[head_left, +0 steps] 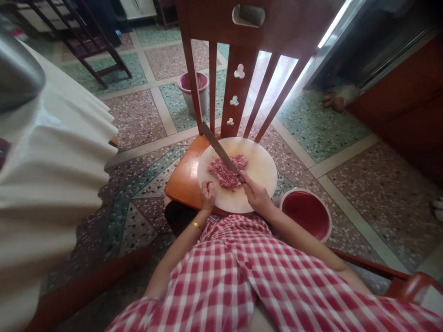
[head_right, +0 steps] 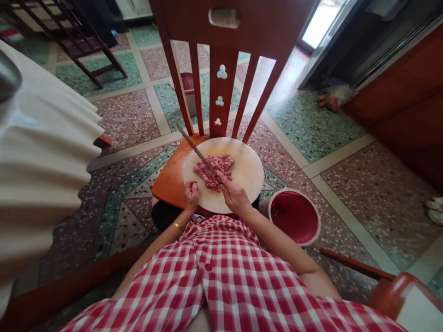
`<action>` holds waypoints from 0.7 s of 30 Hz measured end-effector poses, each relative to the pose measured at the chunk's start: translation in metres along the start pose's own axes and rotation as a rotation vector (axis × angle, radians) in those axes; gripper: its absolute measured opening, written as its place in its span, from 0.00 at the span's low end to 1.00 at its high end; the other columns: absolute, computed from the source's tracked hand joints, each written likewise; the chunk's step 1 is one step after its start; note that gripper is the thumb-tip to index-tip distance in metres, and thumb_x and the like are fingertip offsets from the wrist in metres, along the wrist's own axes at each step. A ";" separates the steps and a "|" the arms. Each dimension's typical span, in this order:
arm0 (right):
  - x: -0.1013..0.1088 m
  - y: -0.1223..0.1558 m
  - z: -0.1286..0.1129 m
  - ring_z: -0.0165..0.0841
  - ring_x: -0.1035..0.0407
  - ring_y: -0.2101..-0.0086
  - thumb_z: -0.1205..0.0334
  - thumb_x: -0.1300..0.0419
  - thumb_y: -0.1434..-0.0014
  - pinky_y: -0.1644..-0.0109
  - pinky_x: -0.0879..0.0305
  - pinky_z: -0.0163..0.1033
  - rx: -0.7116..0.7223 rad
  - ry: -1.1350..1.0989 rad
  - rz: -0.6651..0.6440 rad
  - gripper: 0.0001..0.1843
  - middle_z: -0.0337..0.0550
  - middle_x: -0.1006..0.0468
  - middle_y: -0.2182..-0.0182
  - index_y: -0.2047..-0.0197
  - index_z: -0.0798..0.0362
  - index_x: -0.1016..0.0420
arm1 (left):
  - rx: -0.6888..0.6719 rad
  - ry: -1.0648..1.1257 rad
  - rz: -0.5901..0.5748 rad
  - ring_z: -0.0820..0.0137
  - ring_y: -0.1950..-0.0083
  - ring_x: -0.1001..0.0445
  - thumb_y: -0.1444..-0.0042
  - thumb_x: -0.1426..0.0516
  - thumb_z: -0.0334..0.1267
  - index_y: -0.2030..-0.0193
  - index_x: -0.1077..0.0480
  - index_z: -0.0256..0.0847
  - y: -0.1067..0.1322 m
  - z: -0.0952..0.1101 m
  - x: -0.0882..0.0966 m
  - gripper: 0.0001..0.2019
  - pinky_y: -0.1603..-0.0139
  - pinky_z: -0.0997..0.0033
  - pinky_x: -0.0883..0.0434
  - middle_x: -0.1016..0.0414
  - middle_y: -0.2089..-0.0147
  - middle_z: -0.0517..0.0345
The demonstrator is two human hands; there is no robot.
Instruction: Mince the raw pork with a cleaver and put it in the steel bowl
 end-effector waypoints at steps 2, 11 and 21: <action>-0.014 0.000 0.013 0.38 0.26 0.53 0.60 0.55 0.33 0.48 0.30 0.43 -0.071 0.071 -0.104 0.27 0.47 0.26 0.47 0.32 0.50 0.45 | 0.001 0.022 0.023 0.74 0.74 0.39 0.40 0.50 0.42 0.61 0.35 0.41 0.002 0.003 0.003 0.08 0.70 0.75 0.38 0.39 0.74 0.63; 0.010 0.011 0.005 0.38 0.28 0.51 0.58 0.55 0.33 0.49 0.30 0.40 -0.050 0.082 -0.107 0.25 0.45 0.27 0.46 0.34 0.47 0.42 | 0.042 0.119 0.071 0.76 0.74 0.39 0.40 0.50 0.42 0.61 0.35 0.41 0.001 0.006 0.011 0.08 0.70 0.77 0.38 0.40 0.74 0.64; -0.003 0.026 0.035 0.40 0.24 0.58 0.57 0.53 0.34 0.55 0.27 0.42 -0.140 0.125 -0.263 0.24 0.46 0.21 0.54 0.36 0.46 0.38 | 0.020 0.057 0.072 0.75 0.73 0.38 0.40 0.51 0.40 0.62 0.35 0.40 0.003 0.007 0.014 0.07 0.69 0.75 0.37 0.39 0.74 0.63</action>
Point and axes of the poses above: each hand's wrist, its own y-axis away from the middle knuckle, its own x-axis out of the back of the hand, z = x × y, the point moved 3 cm from there along -y, towards the middle knuckle
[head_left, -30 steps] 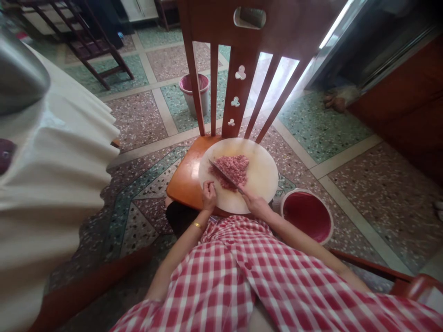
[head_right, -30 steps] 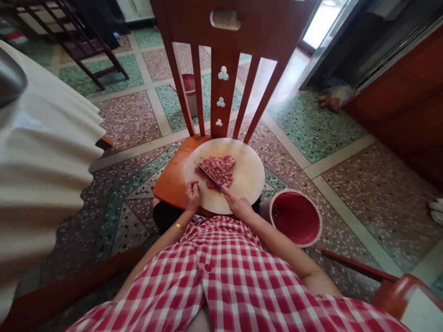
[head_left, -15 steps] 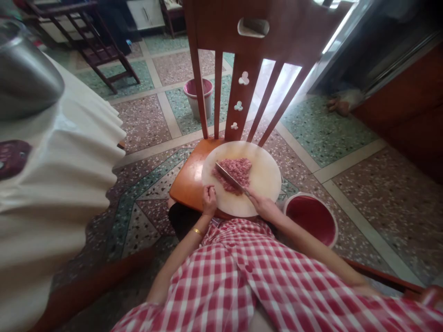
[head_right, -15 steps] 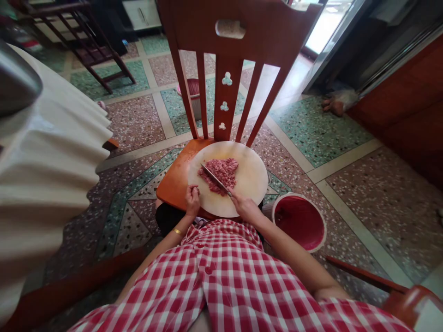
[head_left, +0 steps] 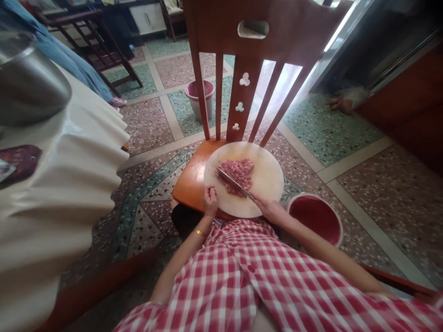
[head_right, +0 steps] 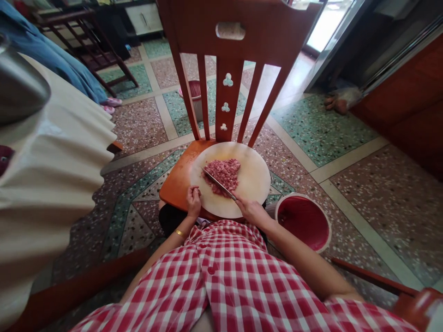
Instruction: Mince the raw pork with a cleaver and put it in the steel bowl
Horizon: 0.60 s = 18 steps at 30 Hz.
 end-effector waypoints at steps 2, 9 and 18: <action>0.017 0.004 -0.011 0.39 0.26 0.53 0.56 0.54 0.34 0.51 0.29 0.42 0.023 -0.056 0.049 0.24 0.45 0.23 0.50 0.36 0.45 0.38 | 0.005 0.015 0.003 0.75 0.73 0.38 0.40 0.52 0.39 0.61 0.35 0.40 -0.001 0.001 -0.002 0.07 0.69 0.75 0.37 0.40 0.74 0.63; -0.001 -0.026 -0.023 0.39 0.27 0.52 0.60 0.53 0.34 0.48 0.31 0.44 0.038 -0.094 0.130 0.25 0.47 0.26 0.47 0.35 0.50 0.40 | 0.007 -0.021 -0.015 0.75 0.72 0.37 0.39 0.52 0.39 0.61 0.35 0.40 -0.001 -0.003 -0.006 0.08 0.69 0.75 0.36 0.40 0.74 0.63; 0.033 -0.008 -0.021 0.38 0.31 0.47 0.58 0.55 0.33 0.45 0.33 0.42 0.063 -0.147 0.236 0.26 0.43 0.30 0.43 0.33 0.47 0.43 | 0.012 -0.068 -0.028 0.75 0.73 0.38 0.39 0.52 0.39 0.60 0.35 0.40 -0.002 -0.008 -0.006 0.08 0.69 0.75 0.37 0.40 0.74 0.64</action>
Point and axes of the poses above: each hand's wrist, its own y-axis away from the middle knuckle, its own x-axis out of the back of the hand, z = x × y, the point moved 3 cm from there along -y, towards the middle knuckle
